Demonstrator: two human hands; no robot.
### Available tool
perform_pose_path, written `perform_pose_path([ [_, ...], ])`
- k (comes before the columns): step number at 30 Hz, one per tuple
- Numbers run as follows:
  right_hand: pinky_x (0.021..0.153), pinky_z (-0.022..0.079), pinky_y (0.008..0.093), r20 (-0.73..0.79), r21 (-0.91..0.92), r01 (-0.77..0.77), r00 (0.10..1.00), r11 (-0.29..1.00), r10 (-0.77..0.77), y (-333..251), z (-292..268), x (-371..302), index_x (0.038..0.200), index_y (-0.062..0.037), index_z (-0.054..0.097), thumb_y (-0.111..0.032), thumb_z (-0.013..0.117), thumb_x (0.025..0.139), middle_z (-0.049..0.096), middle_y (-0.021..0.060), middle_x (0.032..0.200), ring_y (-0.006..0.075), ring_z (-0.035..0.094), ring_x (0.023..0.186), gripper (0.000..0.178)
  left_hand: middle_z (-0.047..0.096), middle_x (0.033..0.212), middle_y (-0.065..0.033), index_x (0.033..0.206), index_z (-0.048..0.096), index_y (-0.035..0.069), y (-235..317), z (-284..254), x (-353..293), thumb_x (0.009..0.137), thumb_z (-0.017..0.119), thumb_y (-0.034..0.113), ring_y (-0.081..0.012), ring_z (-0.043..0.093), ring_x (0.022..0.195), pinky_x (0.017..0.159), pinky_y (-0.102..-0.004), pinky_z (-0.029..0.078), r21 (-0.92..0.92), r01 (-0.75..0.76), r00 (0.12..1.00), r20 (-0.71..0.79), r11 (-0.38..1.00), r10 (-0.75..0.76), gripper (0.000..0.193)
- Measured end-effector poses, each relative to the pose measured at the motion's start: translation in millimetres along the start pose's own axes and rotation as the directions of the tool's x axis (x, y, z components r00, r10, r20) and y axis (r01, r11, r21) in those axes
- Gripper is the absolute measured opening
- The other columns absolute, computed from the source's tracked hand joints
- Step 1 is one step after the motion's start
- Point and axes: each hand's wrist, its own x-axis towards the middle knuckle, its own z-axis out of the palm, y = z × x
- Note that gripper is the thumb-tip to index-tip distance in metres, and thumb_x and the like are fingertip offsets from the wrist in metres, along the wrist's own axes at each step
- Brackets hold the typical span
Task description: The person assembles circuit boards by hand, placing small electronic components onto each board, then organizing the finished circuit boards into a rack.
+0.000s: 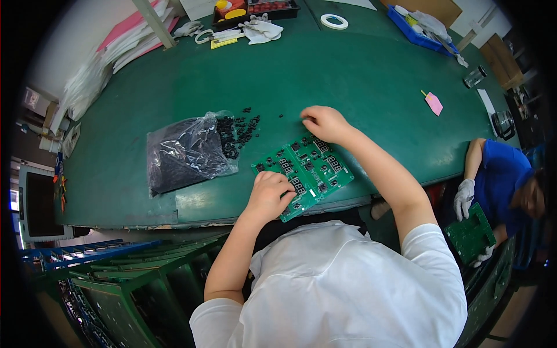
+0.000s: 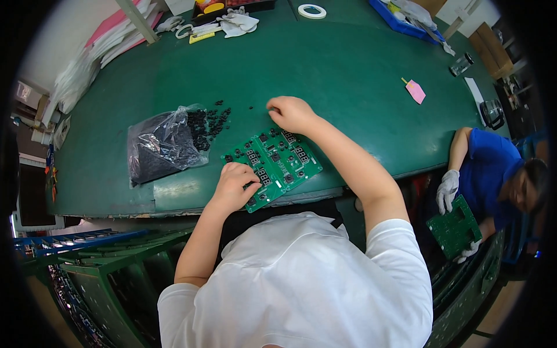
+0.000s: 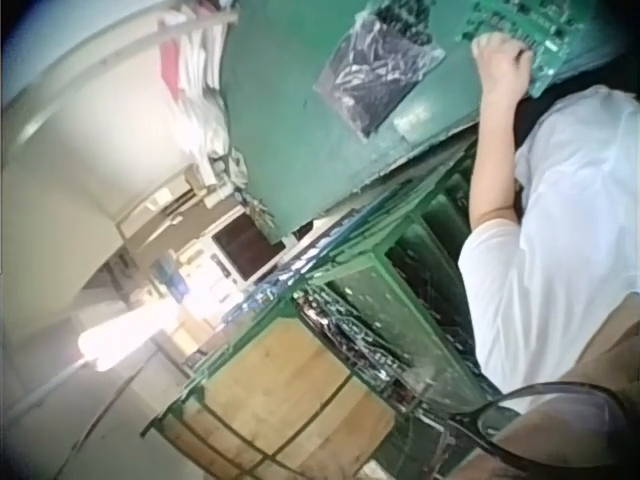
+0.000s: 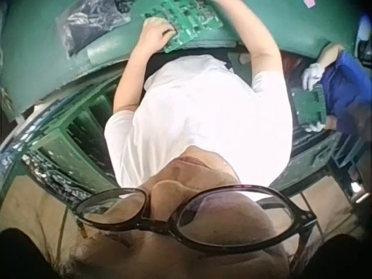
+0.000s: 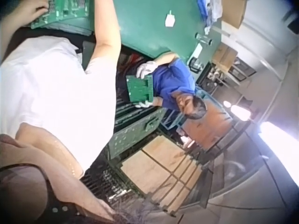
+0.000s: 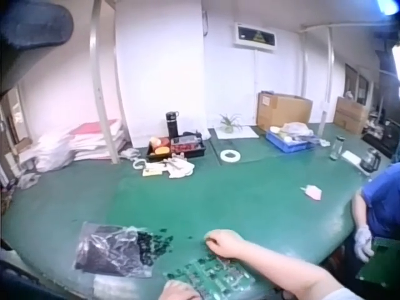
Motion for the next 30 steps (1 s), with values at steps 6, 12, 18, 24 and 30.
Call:
perform_pose_path([
  [6, 0.073, 0.05, 0.0453, 0.024, -0.196, 0.083, 0.996, 0.977, -0.08, 8, 60, 62, 0.098, -0.0071, 0.063, -0.017, 0.057, 0.081, 0.066, 0.0124, 0.086, 0.0326, 0.062, 0.085, 0.02, 0.059, 0.086, -0.0029, 0.079, 0.067, 0.009, 1, -3, 3, 0.071, 0.073, 0.012, -0.0237, 0.054, 0.092, 0.089, -0.0394, 0.037, 0.043, -0.018, 0.999, 0.043, 0.999, 0.016, 0.01],
  [12, 0.071, 0.051, 0.0459, 0.137, -0.33, 0.024, 0.99, 0.944, 0.023, -1, 58, 81, 0.087, -0.0058, 0.064, -0.013, 0.054, 0.079, 0.066, 0.0134, 0.085, 0.0336, 0.063, 0.083, 0.015, 0.058, 0.088, -0.0033, 0.078, 0.067, 0.01, 4, -7, 10, 0.073, 0.071, 0.013, -0.0222, 0.054, 0.092, 0.09, -0.0386, 0.035, 0.076, -0.035, 0.989, 0.147, 0.996, 0.023, 0.007],
  [18, 0.064, 0.05, 0.0409, 0.085, 0.111, 0.01, 0.996, 0.994, -0.02, 0, 33, 34, 0.08, -0.0025, 0.064, -0.014, 0.056, 0.08, 0.065, 0.0143, 0.076, 0.0306, 0.062, 0.071, 0.014, 0.055, 0.085, -0.0028, 0.073, 0.066, 0.01, 0, -4, 5, 0.072, 0.07, 0.012, -0.0226, 0.052, 0.091, 0.087, -0.0378, 0.036, 0.063, -0.021, 0.997, 0.074, 0.998, 0.017, 0.005],
  [24, 0.071, 0.048, 0.0317, -0.05, 0.335, 0.013, 0.999, 0.942, 0.004, 1, -6, -73, 0.087, -0.002, 0.062, -0.007, 0.061, 0.084, 0.063, 0.0072, 0.084, 0.0194, 0.06, 0.08, 0.006, 0.056, 0.082, -0.0044, 0.07, 0.066, 0.01, 0, -11, 19, 0.072, 0.068, 0.012, -0.0242, 0.053, 0.088, 0.082, -0.0397, 0.039, 0.086, -0.089, 0.987, 0.143, 0.992, 0.076, 0.003],
  [30, 0.093, 0.038, 0.043, -0.068, 0.156, 0.198, 0.98, 0.968, -0.189, -13, 5, -118, 0.083, -0.0088, 0.065, -0.009, 0.066, 0.076, 0.058, 0.0082, 0.104, 0.0286, 0.053, 0.105, 0.007, 0.058, 0.076, -0.0102, 0.079, 0.063, 0.002, -52, -39, 59, 0.082, 0.061, 0.011, -0.0237, 0.058, 0.069, 0.062, -0.0332, 0.046, -0.167, 0.179, 0.938, -0.268, 0.97, -0.219, 0.009],
])
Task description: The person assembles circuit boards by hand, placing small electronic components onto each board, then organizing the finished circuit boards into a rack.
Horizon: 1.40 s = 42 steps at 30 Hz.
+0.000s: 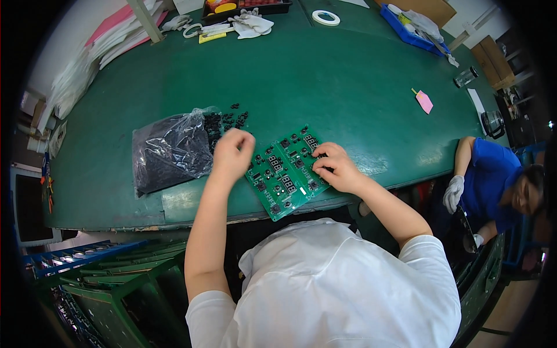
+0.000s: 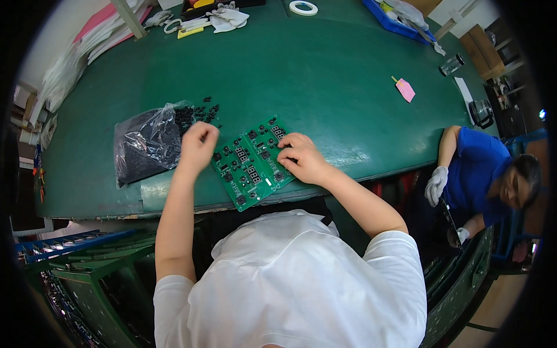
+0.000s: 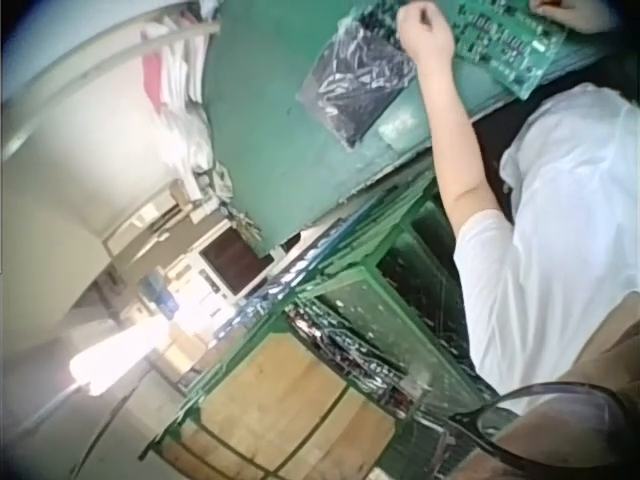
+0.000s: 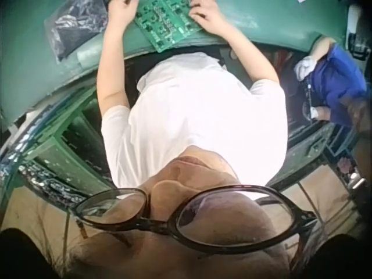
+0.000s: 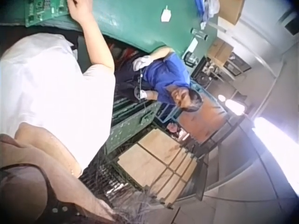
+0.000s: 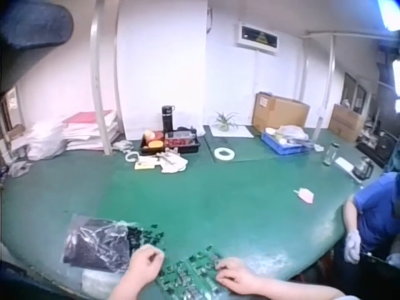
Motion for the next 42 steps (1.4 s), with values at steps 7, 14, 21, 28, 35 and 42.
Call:
perform_pose_path([
  [7, 0.094, 0.038, 0.0445, -0.08, -0.084, 0.025, 0.996, 0.996, -0.032, -2, 8, -3, 0.08, -0.0074, 0.065, -0.008, 0.066, 0.074, 0.058, 0.0092, 0.105, 0.0308, 0.052, 0.11, 0.005, 0.067, 0.082, -0.014, 0.089, 0.067, 0.007, -40, 0, 32, 0.083, 0.058, 0.021, -0.0314, 0.064, 0.079, 0.07, -0.0407, 0.05, 0.291, 0.328, 0.942, -0.025, 0.899, -0.336, 0.017],
  [14, 0.093, 0.039, 0.0458, -0.082, -0.202, 0.015, 0.996, 0.979, -0.032, -9, 7, -1, 0.077, -0.0056, 0.062, -0.007, 0.066, 0.072, 0.058, 0.0101, 0.104, 0.0315, 0.052, 0.109, 0.006, 0.066, 0.088, -0.0128, 0.087, 0.067, 0.01, -27, 20, 37, 0.081, 0.06, 0.022, -0.032, 0.063, 0.085, 0.073, -0.0433, 0.051, 0.522, 0.218, 0.913, 0.189, 0.825, -0.361, 0.015],
  [21, 0.094, 0.039, 0.0459, -0.017, -0.473, 0.077, 0.995, 0.878, -0.096, -25, 10, 3, 0.072, -0.0049, 0.061, -0.009, 0.065, 0.07, 0.06, 0.0089, 0.099, 0.0281, 0.053, 0.106, 0.006, 0.065, 0.089, -0.0152, 0.084, 0.064, 0.007, -35, 28, 34, 0.083, 0.056, 0.015, -0.0338, 0.063, 0.084, 0.071, -0.0451, 0.051, 0.568, 0.073, 0.97, 0.15, 0.82, -0.19, 0.012],
  [28, 0.094, 0.041, 0.0455, -0.061, -0.223, 0.137, 0.986, 0.965, -0.154, -5, 2, -10, 0.084, -0.0062, 0.065, -0.01, 0.065, 0.073, 0.061, 0.0099, 0.102, 0.0285, 0.055, 0.103, 0.012, 0.065, 0.091, -0.0155, 0.094, 0.065, 0.003, 35, 57, 21, 0.083, 0.059, 0.008, -0.0301, 0.063, 0.082, 0.073, -0.036, 0.051, 0.128, -0.141, 0.957, 0.27, 0.982, 0.102, 0.013],
  [35, 0.084, 0.045, 0.0362, -0.508, 0.161, -0.272, 0.801, 0.949, 0.316, 21, -11, -53, 0.089, -0.002, 0.063, -0.004, 0.061, 0.08, 0.062, 0.0117, 0.097, 0.0278, 0.058, 0.095, 0.01, 0.065, 0.08, -0.0112, 0.081, 0.065, 0.004, 74, 94, -3, 0.078, 0.064, 0.012, -0.0296, 0.062, 0.078, 0.069, -0.0403, 0.049, 0.08, -0.281, 0.812, 0.551, 0.956, 0.193, 0.009],
  [42, 0.082, 0.045, 0.0342, -0.463, 0.249, -0.295, 0.8, 0.922, 0.381, 26, -6, -60, 0.084, -0.0008, 0.062, -0.003, 0.06, 0.081, 0.063, 0.0105, 0.092, 0.0252, 0.059, 0.091, 0.004, 0.063, 0.074, -0.0056, 0.074, 0.065, 0.009, 68, 105, -8, 0.076, 0.067, 0.018, -0.025, 0.061, 0.077, 0.069, -0.0407, 0.043, 0.251, -0.428, 0.806, 0.541, 0.868, 0.24, 0.009],
])
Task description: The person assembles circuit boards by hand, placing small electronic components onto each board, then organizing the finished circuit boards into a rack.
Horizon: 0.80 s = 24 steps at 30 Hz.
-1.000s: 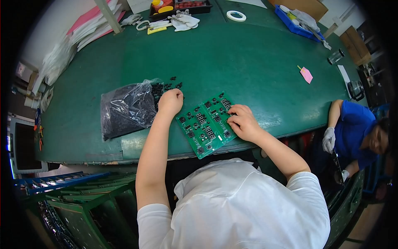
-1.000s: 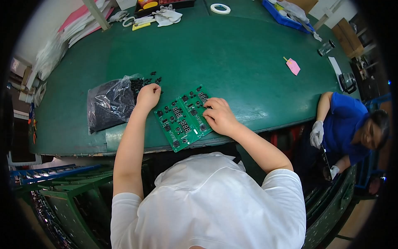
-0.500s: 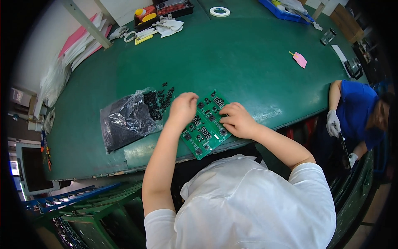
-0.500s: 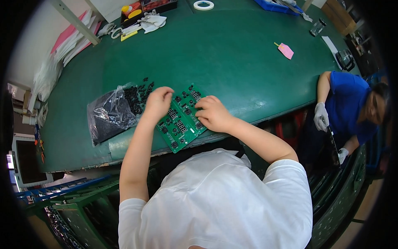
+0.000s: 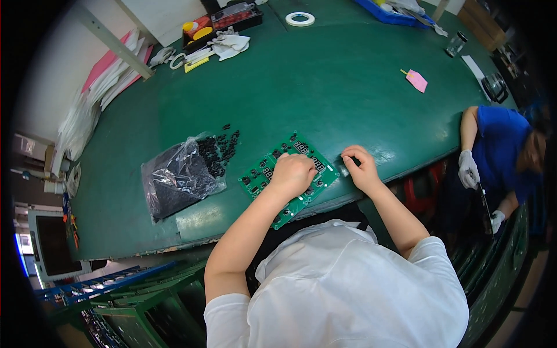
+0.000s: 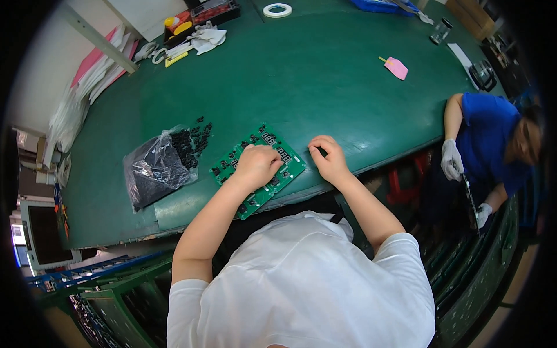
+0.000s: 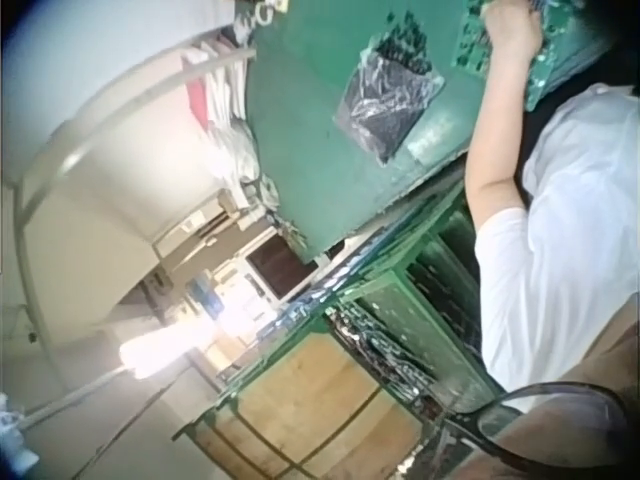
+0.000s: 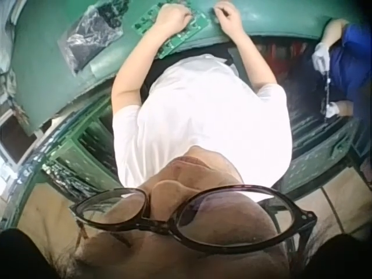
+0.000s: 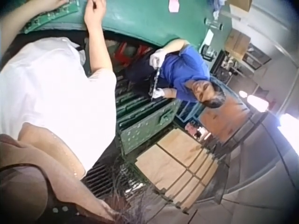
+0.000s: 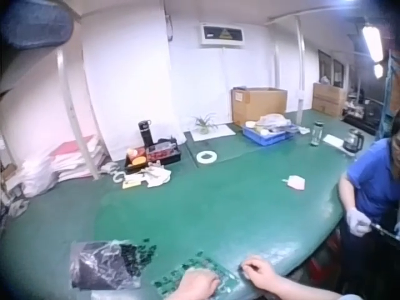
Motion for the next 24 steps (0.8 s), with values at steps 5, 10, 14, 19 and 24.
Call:
perform_pose_path([
  [5, 0.081, 0.046, 0.0339, 0.057, 0.028, 0.015, 0.998, 1.0, -0.017, -8, 10, 17, 0.084, -0.0003, 0.062, -0.003, 0.06, 0.081, 0.063, 0.0104, 0.09, 0.0245, 0.059, 0.09, 0.004, 0.06, 0.072, -0.005, 0.072, 0.065, 0.01, 4, 3, 0, 0.076, 0.067, 0.02, -0.0246, 0.06, 0.076, 0.069, -0.0395, 0.041, 0.037, -0.02, 0.999, -0.031, 0.999, 0.021, 0.01],
  [10, 0.077, 0.047, 0.0327, 0.09, 0.046, 0.096, 0.991, 0.994, -0.1, -24, 20, 43, 0.085, 0.0005, 0.062, -0.003, 0.059, 0.083, 0.063, 0.0106, 0.088, 0.024, 0.06, 0.084, 0.005, 0.059, 0.073, -0.0054, 0.077, 0.068, 0.01, 1, 1, -11, 0.075, 0.065, 0.017, -0.0246, 0.058, 0.075, 0.071, -0.0387, 0.04, 0.037, -0.105, 0.99, -0.091, 0.994, 0.108, 0.007],
  [14, 0.074, 0.048, 0.032, 0.158, 0.065, 0.126, 0.978, 0.99, -0.135, -46, 35, 73, 0.086, 0.0006, 0.062, -0.004, 0.059, 0.083, 0.063, 0.0104, 0.086, 0.0228, 0.06, 0.081, 0.006, 0.059, 0.076, -0.0057, 0.085, 0.07, 0.01, -3, -1, -19, 0.073, 0.059, 0.009, -0.0238, 0.057, 0.078, 0.075, -0.0381, 0.04, 0.012, -0.128, 0.99, -0.065, 0.992, 0.128, 0.016],
  [19, 0.074, 0.049, 0.033, 0.44, -0.039, 0.166, 0.888, 0.985, -0.132, -71, 97, 124, 0.093, -0.0013, 0.063, -0.008, 0.058, 0.085, 0.064, 0.0096, 0.091, 0.0232, 0.061, 0.083, 0.012, 0.059, 0.091, -0.0095, 0.09, 0.071, 0.008, 2, -6, -23, 0.068, 0.056, 0.007, -0.0262, 0.052, 0.095, 0.086, -0.0386, 0.038, 0.055, -0.104, 0.994, -0.014, 0.993, 0.105, 0.027],
  [24, 0.078, 0.05, 0.0426, 0.563, -0.244, 0.428, 0.793, 0.87, -0.232, -55, 195, 159, 0.098, -0.0083, 0.066, -0.012, 0.052, 0.083, 0.065, 0.0116, 0.096, 0.0324, 0.061, 0.092, 0.021, 0.059, 0.106, -0.013, 0.095, 0.07, 0.005, 5, -3, -37, 0.069, 0.054, 0.002, -0.0303, 0.048, 0.112, 0.101, -0.0436, 0.033, 0.035, -0.103, 0.974, -0.201, 0.994, 0.108, 0.03],
])
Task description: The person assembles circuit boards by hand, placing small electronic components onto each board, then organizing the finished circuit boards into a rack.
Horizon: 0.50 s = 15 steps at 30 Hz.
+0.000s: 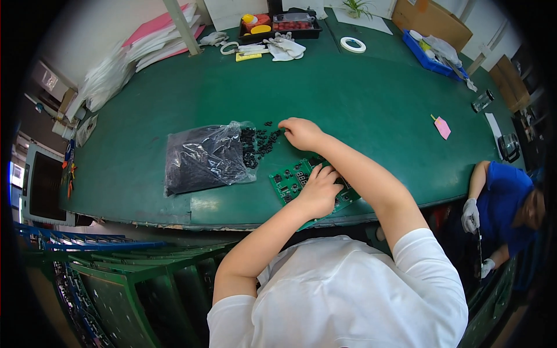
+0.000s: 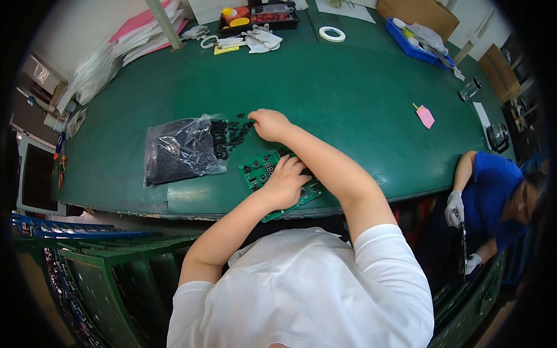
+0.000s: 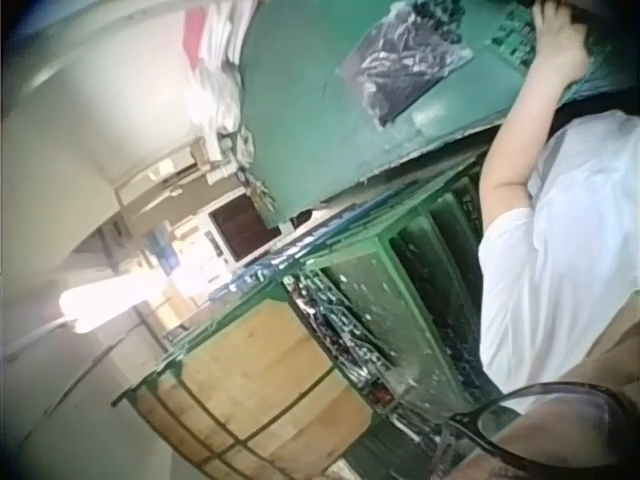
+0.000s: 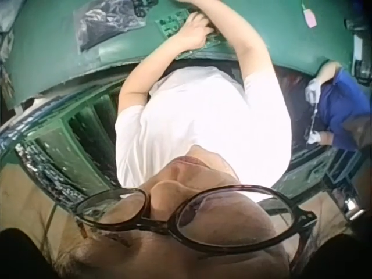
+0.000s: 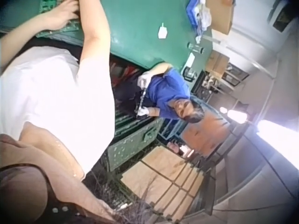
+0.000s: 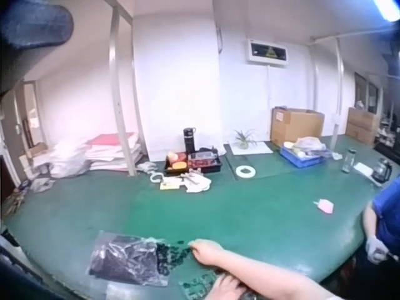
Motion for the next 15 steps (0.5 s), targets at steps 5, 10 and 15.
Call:
perform_pose_path([
  [5, 0.076, 0.05, 0.0442, 0.106, -0.191, 0.003, 0.994, 0.982, 0.018, 21, 29, 29, 0.094, -0.0092, 0.065, -0.01, 0.051, 0.081, 0.064, 0.0122, 0.092, 0.0328, 0.061, 0.09, 0.019, 0.064, 0.089, -0.015, 0.089, 0.065, 0.003, -45, -42, -27, 0.076, 0.058, 0.007, -0.0343, 0.061, 0.084, 0.075, -0.0437, 0.05, -0.254, 0.318, 0.882, -0.274, 0.913, -0.383, 0.015],
  [10, 0.069, 0.049, 0.0478, 0.077, -0.113, -0.006, 0.997, 0.994, 0.014, 30, 23, 23, 0.083, -0.0072, 0.061, -0.011, 0.051, 0.079, 0.064, 0.0155, 0.087, 0.035, 0.062, 0.081, 0.012, 0.064, 0.083, -0.0129, 0.084, 0.066, 0.005, -114, -57, -48, 0.079, 0.062, 0.018, -0.0328, 0.062, 0.081, 0.071, -0.0446, 0.049, 0.014, 0.647, 0.727, -0.311, 0.762, -0.612, 0.014],
  [15, 0.062, 0.046, 0.0396, 0.013, 0.26, -0.134, 0.991, 0.956, 0.135, 7, -27, -39, 0.085, -0.0032, 0.054, -0.006, 0.057, 0.077, 0.06, 0.0132, 0.076, 0.0296, 0.058, 0.07, 0.009, 0.063, 0.078, -0.0111, 0.076, 0.065, 0.007, -143, -44, -59, 0.075, 0.063, 0.019, -0.0296, 0.063, 0.076, 0.066, -0.0458, 0.047, 0.408, 0.606, 0.792, -0.224, 0.683, -0.568, 0.013],
])
